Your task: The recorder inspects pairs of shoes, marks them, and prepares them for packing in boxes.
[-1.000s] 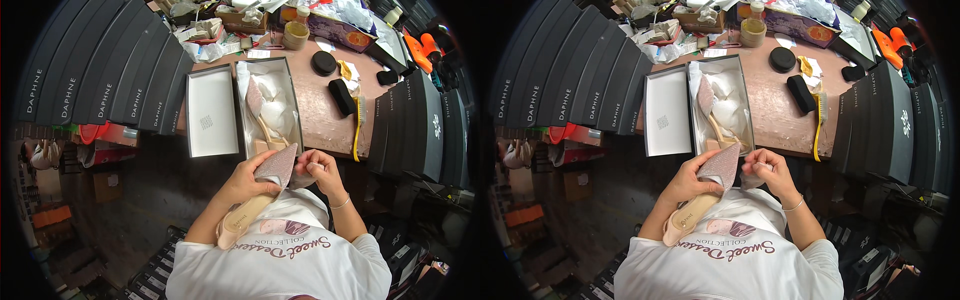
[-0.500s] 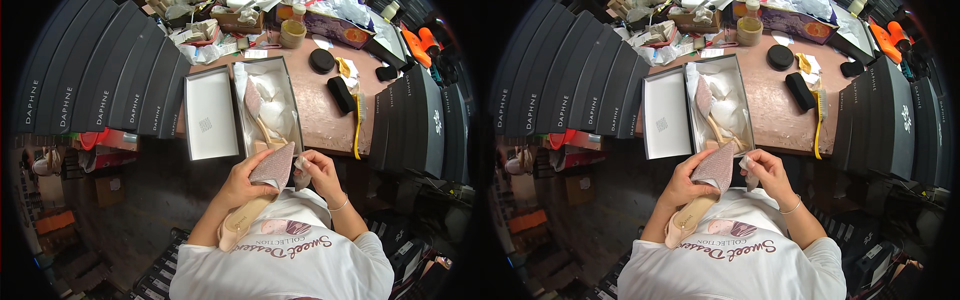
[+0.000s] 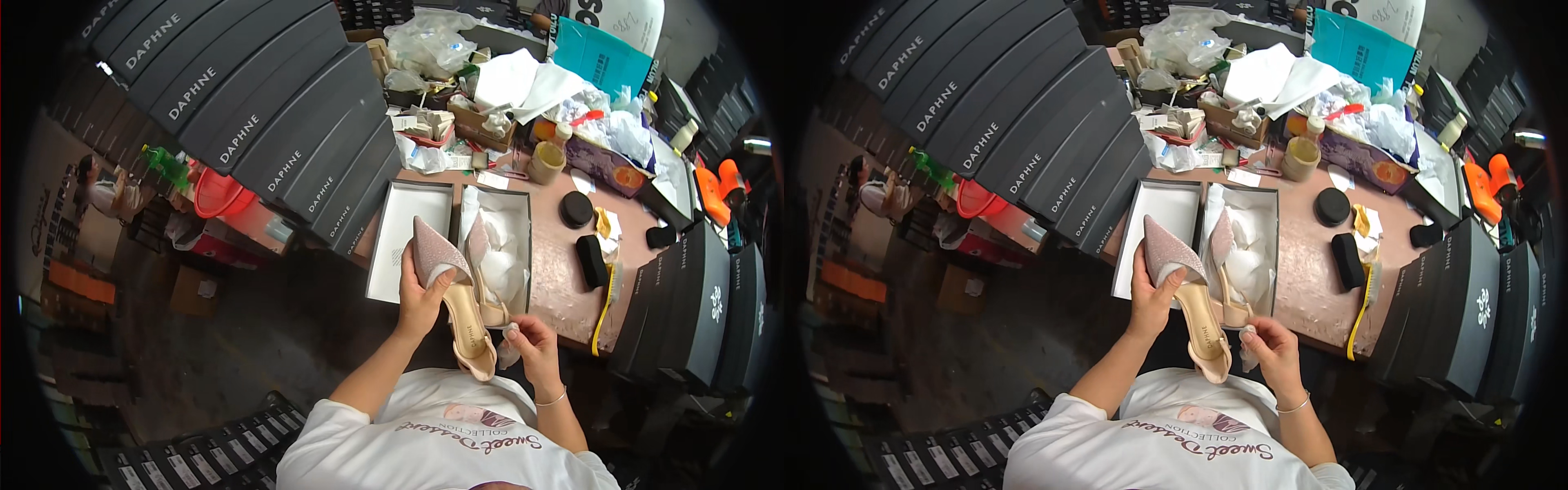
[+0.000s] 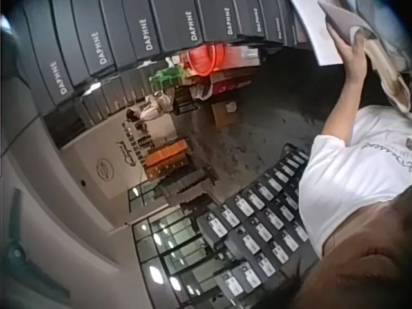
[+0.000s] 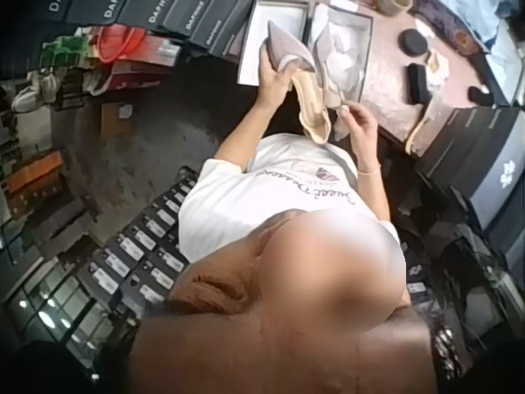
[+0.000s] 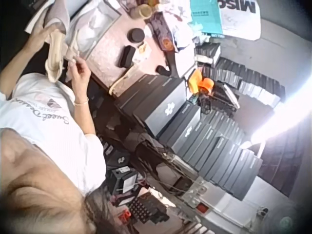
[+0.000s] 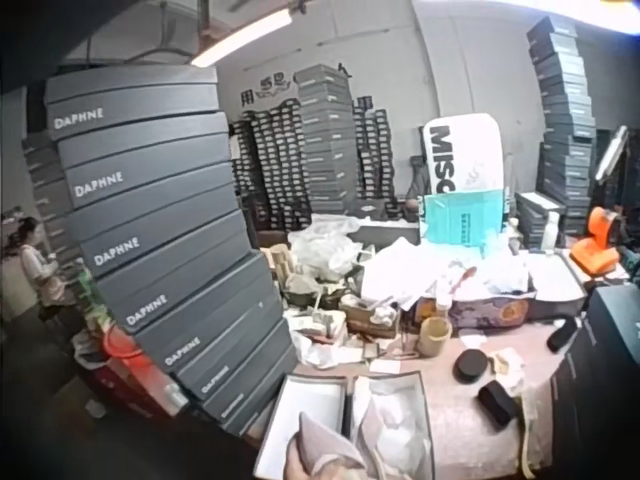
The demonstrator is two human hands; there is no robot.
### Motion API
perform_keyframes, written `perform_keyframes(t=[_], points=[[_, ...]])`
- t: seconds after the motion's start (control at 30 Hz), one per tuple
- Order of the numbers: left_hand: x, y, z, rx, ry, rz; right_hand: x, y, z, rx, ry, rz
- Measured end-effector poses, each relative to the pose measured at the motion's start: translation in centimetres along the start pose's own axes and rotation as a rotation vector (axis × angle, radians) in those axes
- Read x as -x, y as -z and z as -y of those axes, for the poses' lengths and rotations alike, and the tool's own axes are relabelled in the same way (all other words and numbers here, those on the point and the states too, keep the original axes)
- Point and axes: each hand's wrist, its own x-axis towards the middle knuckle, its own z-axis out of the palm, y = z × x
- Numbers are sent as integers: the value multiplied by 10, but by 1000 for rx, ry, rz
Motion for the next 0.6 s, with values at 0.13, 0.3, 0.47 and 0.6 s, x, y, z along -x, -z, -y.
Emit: perform_keyframes(t=[0.13,0.3,0.47,0.6], points=[[8,-5,0,-38,-40,-25,4,2,0,-4,48,8],[16,-8,-8,-71,-50,-21,5,-6,6,-35,95,-36],[18,-6,-8,-61,-34,41,2,-3,1,-4,52,8],[-1,0,-3,-64,-31,168,-10,4,6,8,46,-23]])
